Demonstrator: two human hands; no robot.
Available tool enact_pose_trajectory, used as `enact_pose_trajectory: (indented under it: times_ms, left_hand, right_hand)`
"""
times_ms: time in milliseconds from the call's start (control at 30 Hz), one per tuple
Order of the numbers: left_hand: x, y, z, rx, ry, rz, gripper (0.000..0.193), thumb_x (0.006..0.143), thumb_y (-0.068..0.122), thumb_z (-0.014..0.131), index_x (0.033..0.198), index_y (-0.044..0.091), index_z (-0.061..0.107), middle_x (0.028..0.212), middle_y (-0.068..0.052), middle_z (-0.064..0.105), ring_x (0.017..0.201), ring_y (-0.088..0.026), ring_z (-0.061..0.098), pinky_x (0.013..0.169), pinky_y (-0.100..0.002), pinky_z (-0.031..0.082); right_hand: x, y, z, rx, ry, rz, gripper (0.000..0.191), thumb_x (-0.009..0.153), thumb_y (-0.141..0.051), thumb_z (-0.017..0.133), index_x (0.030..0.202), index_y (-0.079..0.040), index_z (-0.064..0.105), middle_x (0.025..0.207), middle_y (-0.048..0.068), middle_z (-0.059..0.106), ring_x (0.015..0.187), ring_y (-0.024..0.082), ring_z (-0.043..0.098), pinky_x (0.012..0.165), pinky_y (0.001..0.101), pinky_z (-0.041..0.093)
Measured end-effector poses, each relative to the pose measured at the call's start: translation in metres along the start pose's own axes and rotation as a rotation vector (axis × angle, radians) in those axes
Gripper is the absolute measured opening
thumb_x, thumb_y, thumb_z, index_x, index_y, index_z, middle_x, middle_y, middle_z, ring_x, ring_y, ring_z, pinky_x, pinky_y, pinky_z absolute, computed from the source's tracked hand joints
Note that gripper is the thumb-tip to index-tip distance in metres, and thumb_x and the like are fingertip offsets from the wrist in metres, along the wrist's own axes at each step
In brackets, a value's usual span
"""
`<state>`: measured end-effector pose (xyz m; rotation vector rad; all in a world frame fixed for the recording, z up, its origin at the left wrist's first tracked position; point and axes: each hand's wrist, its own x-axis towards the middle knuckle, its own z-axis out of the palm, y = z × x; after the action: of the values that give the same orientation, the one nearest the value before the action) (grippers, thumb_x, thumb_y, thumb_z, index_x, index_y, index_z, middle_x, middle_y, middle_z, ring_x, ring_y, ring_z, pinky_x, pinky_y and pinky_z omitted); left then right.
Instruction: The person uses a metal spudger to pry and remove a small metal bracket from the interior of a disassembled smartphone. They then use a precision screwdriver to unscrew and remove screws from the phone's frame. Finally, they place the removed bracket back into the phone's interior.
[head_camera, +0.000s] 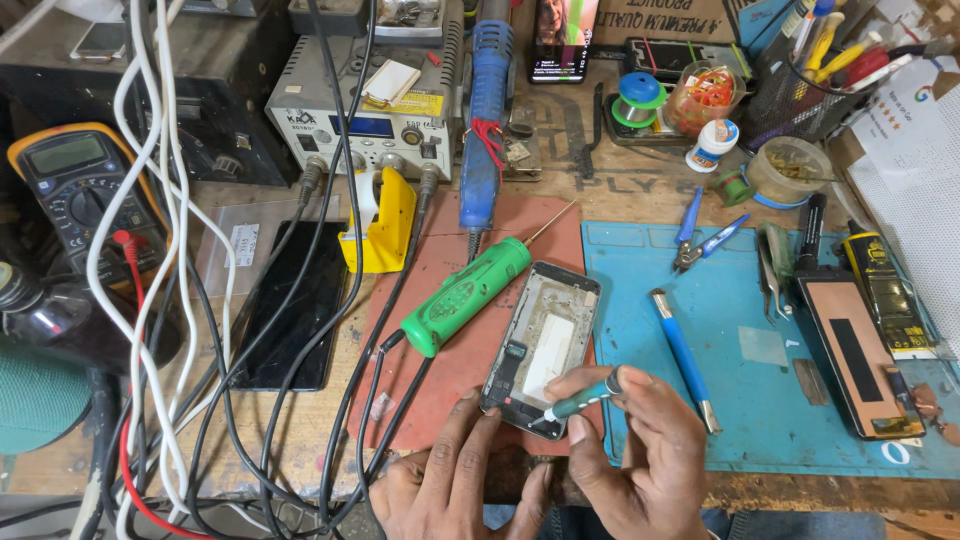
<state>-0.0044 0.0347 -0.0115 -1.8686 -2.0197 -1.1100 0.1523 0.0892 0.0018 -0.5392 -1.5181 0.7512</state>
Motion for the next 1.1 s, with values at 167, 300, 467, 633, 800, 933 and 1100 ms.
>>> enact_pose_trajectory:
  times_ms: [167,300,467,633,800,933,1100]
  left_hand:
    - [-0.0008,-0.0006,0.0008,0.007,0.004,0.009,0.064,0.061,0.057,0.087,0.112,0.02,0.077,0.125,0.002,0.072,0.076,-0.019,0.061,0.078,-0.037,0.044]
    - [-0.0007,-0.0011,0.0027,0.003,0.037,0.028,0.063,0.063,0.056,0.087,0.113,0.02,0.077,0.124,0.001,0.072,0.073,-0.019,0.06,0.076,-0.036,0.044]
    - [-0.0008,-0.0016,0.0018,0.001,0.031,0.037,0.065,0.064,0.057,0.086,0.116,0.019,0.075,0.127,0.001,0.07,0.077,-0.019,0.061,0.079,-0.038,0.043]
    - [-0.0003,-0.0019,-0.0035,-0.015,-0.093,-0.002,0.068,0.062,0.057,0.087,0.116,0.017,0.075,0.13,0.0,0.069,0.078,-0.02,0.06,0.077,-0.04,0.041]
    - [0.0009,0.0011,-0.0043,-0.026,-0.078,-0.019,0.067,0.062,0.056,0.087,0.115,0.017,0.075,0.129,0.0,0.069,0.077,-0.019,0.059,0.078,-0.039,0.041]
    - [0.0006,0.0015,-0.0048,-0.02,-0.1,-0.028,0.069,0.062,0.057,0.088,0.116,0.017,0.075,0.133,0.0,0.068,0.08,-0.02,0.059,0.078,-0.038,0.041]
    - [-0.0002,0.0035,-0.0048,-0.025,-0.065,-0.039,0.069,0.062,0.057,0.088,0.117,0.018,0.075,0.13,0.003,0.068,0.079,-0.018,0.059,0.079,-0.037,0.041]
  right_hand:
    - [0.003,-0.0024,0.0005,-0.099,-0.041,-0.035,0.078,0.092,0.008,0.072,0.157,-0.02,0.038,0.122,0.019,0.069,0.114,0.024,0.073,0.097,0.0408,0.063]
    - [0.0043,-0.0033,-0.0008,-0.191,-0.074,-0.09,0.08,0.089,0.006,0.072,0.155,-0.022,0.036,0.124,0.021,0.064,0.116,0.025,0.068,0.099,0.0414,0.06]
    - [0.0026,-0.0006,0.0007,-0.018,-0.043,-0.058,0.075,0.095,0.01,0.066,0.157,-0.02,0.037,0.128,0.023,0.064,0.118,0.025,0.07,0.1,0.0402,0.062]
    - [0.003,-0.001,-0.0013,-0.118,-0.042,-0.017,0.078,0.092,0.008,0.072,0.157,-0.017,0.036,0.123,0.022,0.065,0.111,0.024,0.071,0.095,0.0371,0.063]
    - [0.006,-0.0001,-0.0003,-0.201,-0.062,-0.056,0.085,0.083,0.007,0.079,0.151,-0.015,0.032,0.12,0.029,0.06,0.107,0.029,0.068,0.093,0.042,0.061]
    - [0.0059,-0.0009,0.001,-0.044,-0.029,0.005,0.08,0.094,0.013,0.066,0.159,-0.016,0.029,0.118,0.024,0.07,0.105,0.028,0.077,0.095,0.0425,0.066]
    - [0.0042,-0.0042,0.0,-0.043,-0.005,0.019,0.082,0.094,0.012,0.066,0.16,-0.016,0.026,0.121,0.025,0.069,0.105,0.03,0.078,0.091,0.0419,0.067]
